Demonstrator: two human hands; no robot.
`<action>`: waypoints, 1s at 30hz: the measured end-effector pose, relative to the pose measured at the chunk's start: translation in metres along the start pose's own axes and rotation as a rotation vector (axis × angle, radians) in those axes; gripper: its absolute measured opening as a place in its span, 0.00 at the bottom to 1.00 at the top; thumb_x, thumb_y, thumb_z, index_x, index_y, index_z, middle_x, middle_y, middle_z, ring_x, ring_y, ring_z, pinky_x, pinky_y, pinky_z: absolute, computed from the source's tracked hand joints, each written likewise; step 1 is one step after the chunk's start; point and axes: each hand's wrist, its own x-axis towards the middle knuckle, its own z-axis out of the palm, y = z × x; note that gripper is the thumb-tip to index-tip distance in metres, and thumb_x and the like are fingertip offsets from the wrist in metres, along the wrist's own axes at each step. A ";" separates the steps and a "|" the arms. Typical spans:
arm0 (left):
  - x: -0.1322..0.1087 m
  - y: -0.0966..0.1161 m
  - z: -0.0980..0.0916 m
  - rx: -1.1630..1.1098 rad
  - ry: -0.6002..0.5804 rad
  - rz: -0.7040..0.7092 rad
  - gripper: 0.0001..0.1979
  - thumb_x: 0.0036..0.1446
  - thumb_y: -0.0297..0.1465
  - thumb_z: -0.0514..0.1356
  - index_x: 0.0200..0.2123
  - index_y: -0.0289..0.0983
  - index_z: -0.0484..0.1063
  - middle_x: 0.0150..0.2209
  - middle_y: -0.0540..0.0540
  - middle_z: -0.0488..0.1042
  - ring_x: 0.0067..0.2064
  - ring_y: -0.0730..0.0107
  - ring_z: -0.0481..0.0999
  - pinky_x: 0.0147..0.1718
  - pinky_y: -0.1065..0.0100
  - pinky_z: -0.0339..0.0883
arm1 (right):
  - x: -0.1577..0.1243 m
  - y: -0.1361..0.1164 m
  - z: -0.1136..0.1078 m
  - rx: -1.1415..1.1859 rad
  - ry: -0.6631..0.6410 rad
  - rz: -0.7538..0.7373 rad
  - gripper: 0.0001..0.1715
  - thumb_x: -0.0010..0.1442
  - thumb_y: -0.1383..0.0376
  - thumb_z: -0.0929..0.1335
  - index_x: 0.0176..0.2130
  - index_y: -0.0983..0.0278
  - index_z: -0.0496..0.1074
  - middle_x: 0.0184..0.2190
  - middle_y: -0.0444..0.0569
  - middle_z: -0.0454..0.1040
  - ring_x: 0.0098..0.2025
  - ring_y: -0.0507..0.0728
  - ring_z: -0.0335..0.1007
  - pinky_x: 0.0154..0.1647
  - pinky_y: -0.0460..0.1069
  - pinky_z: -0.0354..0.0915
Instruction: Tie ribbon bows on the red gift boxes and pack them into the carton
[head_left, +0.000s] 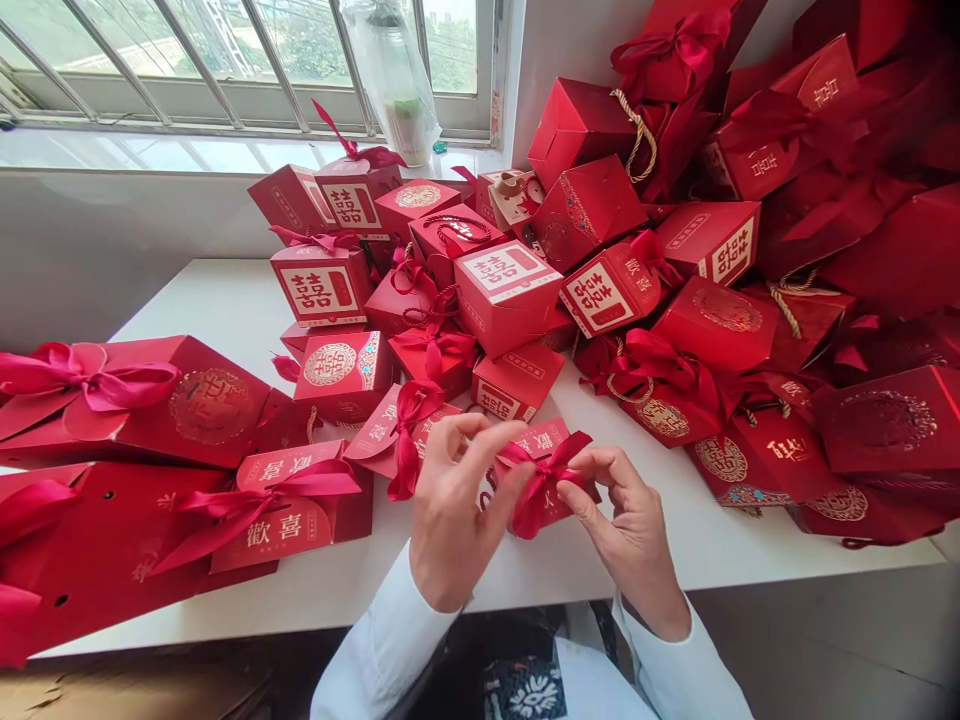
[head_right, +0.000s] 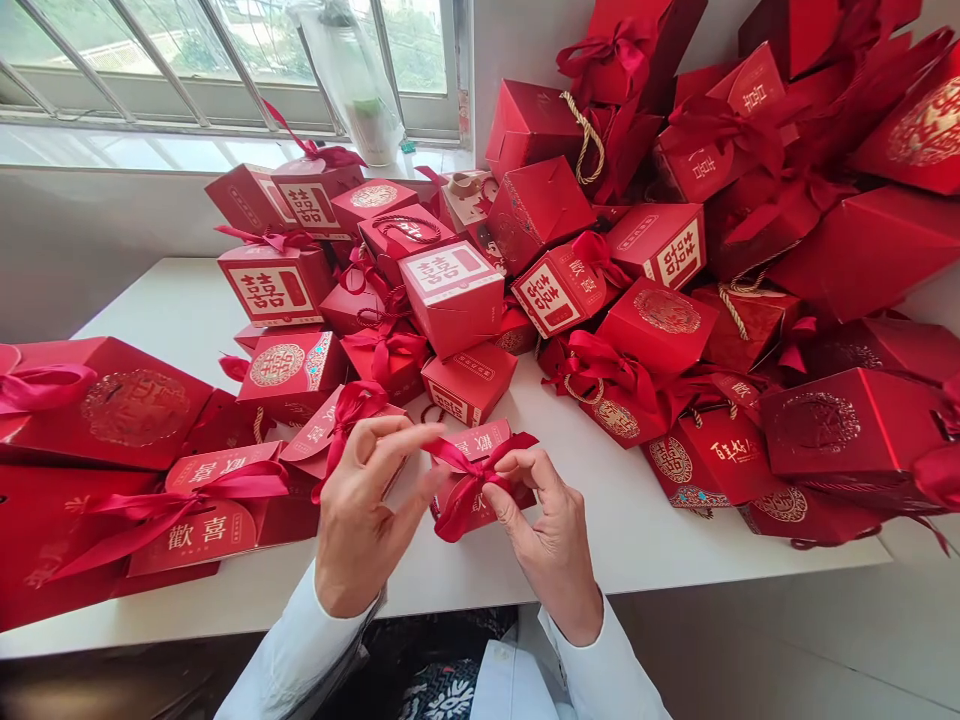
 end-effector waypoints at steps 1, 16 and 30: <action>0.000 0.004 -0.001 -0.017 -0.047 0.071 0.09 0.57 0.32 0.60 0.43 0.42 0.72 0.40 0.46 0.69 0.44 0.65 0.68 0.43 0.65 0.66 | 0.000 0.001 0.000 0.042 0.004 0.017 0.08 0.59 0.61 0.66 0.40 0.60 0.66 0.30 0.44 0.71 0.30 0.51 0.68 0.29 0.45 0.67; -0.007 0.000 0.031 0.022 -0.156 0.026 0.05 0.55 0.24 0.58 0.30 0.38 0.72 0.31 0.48 0.76 0.37 0.65 0.67 0.38 0.64 0.65 | -0.005 -0.006 -0.007 -0.050 0.010 0.102 0.21 0.59 0.62 0.66 0.52 0.58 0.60 0.29 0.41 0.72 0.32 0.51 0.69 0.34 0.45 0.66; -0.008 -0.002 0.029 0.064 -0.164 0.022 0.04 0.54 0.25 0.59 0.30 0.38 0.72 0.31 0.50 0.75 0.38 0.64 0.68 0.40 0.63 0.64 | -0.005 -0.023 -0.006 -0.511 0.040 0.023 0.22 0.58 0.62 0.65 0.52 0.57 0.60 0.26 0.40 0.69 0.28 0.51 0.66 0.21 0.43 0.58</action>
